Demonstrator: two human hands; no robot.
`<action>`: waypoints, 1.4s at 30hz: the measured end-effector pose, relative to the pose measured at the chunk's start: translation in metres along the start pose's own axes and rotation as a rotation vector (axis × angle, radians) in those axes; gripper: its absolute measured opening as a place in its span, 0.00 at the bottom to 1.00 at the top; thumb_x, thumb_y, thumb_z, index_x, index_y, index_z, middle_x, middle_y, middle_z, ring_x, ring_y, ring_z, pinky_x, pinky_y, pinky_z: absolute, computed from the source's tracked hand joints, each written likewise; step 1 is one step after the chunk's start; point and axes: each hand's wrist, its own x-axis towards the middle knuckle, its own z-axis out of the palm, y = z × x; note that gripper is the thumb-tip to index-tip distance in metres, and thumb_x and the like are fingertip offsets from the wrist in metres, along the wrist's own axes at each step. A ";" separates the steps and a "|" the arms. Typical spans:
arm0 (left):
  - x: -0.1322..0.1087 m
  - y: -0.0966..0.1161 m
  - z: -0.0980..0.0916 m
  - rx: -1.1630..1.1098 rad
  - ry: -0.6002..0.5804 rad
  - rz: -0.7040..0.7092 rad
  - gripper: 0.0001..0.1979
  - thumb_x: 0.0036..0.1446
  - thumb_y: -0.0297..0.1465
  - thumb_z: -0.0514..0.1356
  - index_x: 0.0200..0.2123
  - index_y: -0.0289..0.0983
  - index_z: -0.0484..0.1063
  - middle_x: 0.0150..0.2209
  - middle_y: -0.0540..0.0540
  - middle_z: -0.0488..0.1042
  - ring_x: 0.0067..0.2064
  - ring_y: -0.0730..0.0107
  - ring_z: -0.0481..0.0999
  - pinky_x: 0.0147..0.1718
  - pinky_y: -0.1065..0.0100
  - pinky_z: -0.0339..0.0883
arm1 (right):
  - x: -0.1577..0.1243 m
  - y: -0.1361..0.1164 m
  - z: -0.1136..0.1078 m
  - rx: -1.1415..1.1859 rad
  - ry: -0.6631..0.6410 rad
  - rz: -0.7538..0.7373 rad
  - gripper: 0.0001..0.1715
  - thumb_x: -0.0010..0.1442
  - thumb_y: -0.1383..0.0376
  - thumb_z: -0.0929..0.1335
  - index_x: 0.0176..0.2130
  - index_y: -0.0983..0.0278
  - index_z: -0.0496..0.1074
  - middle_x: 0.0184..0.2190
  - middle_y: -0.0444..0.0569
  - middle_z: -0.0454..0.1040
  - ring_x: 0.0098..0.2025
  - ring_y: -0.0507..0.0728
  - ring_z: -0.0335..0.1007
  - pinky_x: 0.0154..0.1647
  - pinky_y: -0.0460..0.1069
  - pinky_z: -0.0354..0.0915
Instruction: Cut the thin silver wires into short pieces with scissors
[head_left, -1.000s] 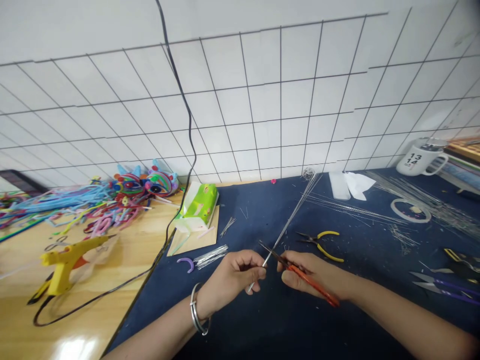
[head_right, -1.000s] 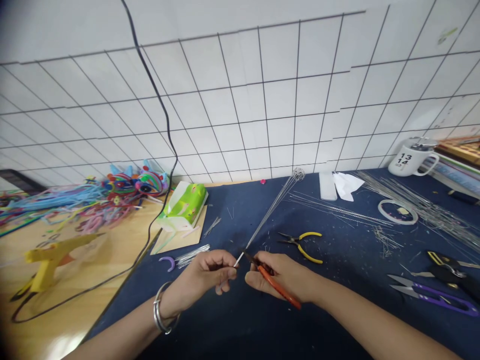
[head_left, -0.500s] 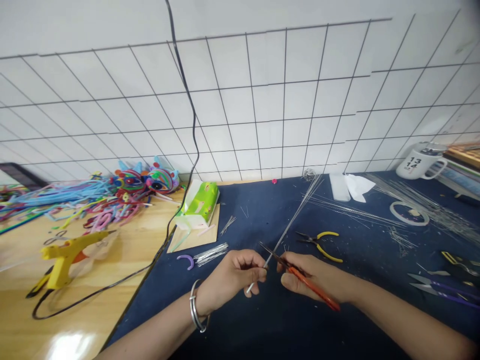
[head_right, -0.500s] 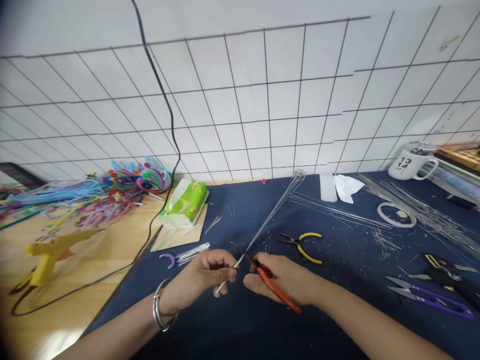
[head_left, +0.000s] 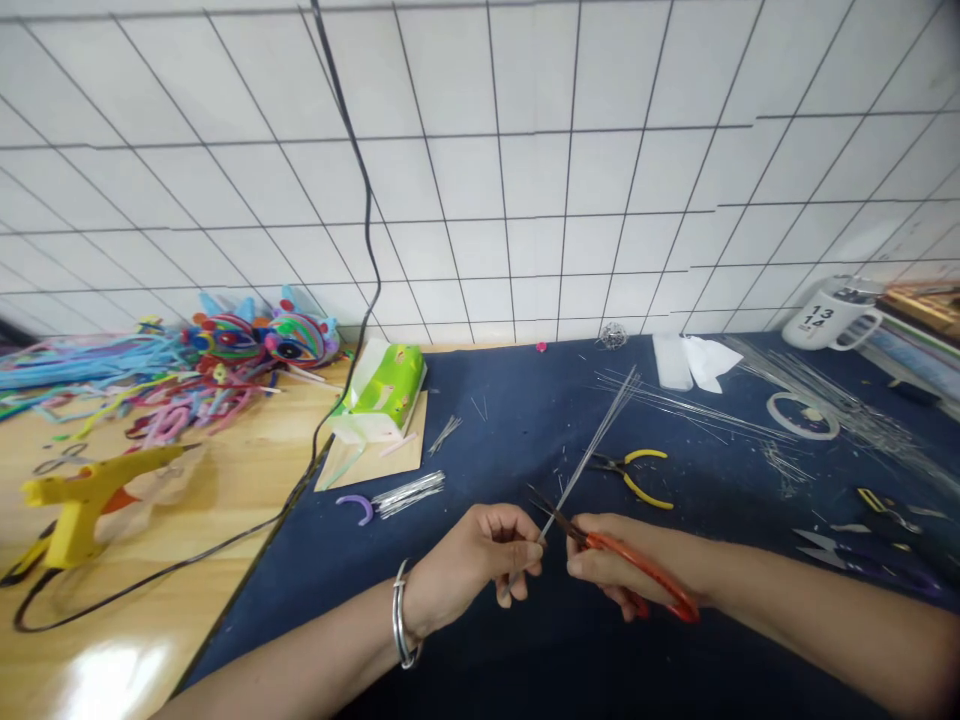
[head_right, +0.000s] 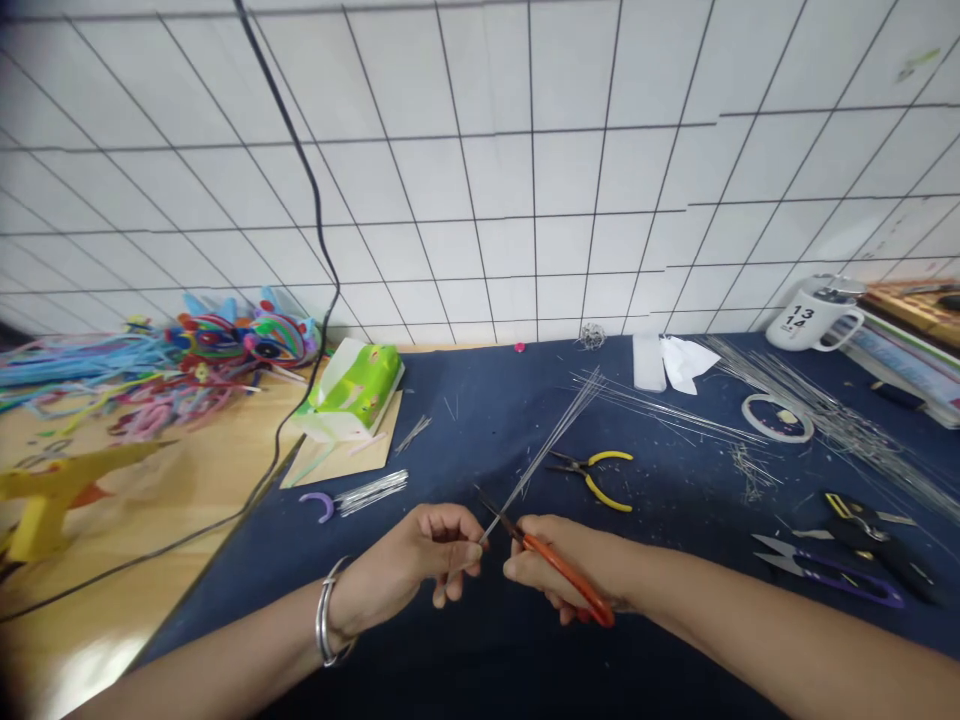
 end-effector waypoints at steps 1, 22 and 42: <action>0.002 -0.004 0.002 -0.031 -0.014 -0.026 0.08 0.48 0.31 0.60 0.29 0.31 0.67 0.24 0.48 0.70 0.19 0.79 0.69 0.15 0.79 0.59 | 0.000 0.002 0.001 0.046 -0.019 0.053 0.07 0.57 0.62 0.59 0.35 0.64 0.59 0.19 0.38 0.59 0.17 0.46 0.57 0.17 0.42 0.58; 0.018 -0.007 -0.013 -0.166 -0.029 -0.277 0.08 0.48 0.31 0.59 0.29 0.31 0.65 0.24 0.50 0.70 0.19 0.82 0.67 0.14 0.81 0.57 | 0.024 0.003 0.001 0.343 0.006 0.423 0.11 0.46 0.70 0.61 0.34 0.62 0.62 0.16 0.35 0.50 0.14 0.43 0.46 0.13 0.39 0.50; 0.017 -0.012 -0.012 -0.159 -0.079 -0.268 0.07 0.48 0.30 0.59 0.29 0.32 0.64 0.23 0.51 0.69 0.19 0.82 0.67 0.13 0.81 0.59 | 0.022 0.008 0.003 0.483 -0.017 0.459 0.10 0.52 0.63 0.63 0.37 0.59 0.58 0.19 0.36 0.51 0.15 0.42 0.46 0.14 0.37 0.48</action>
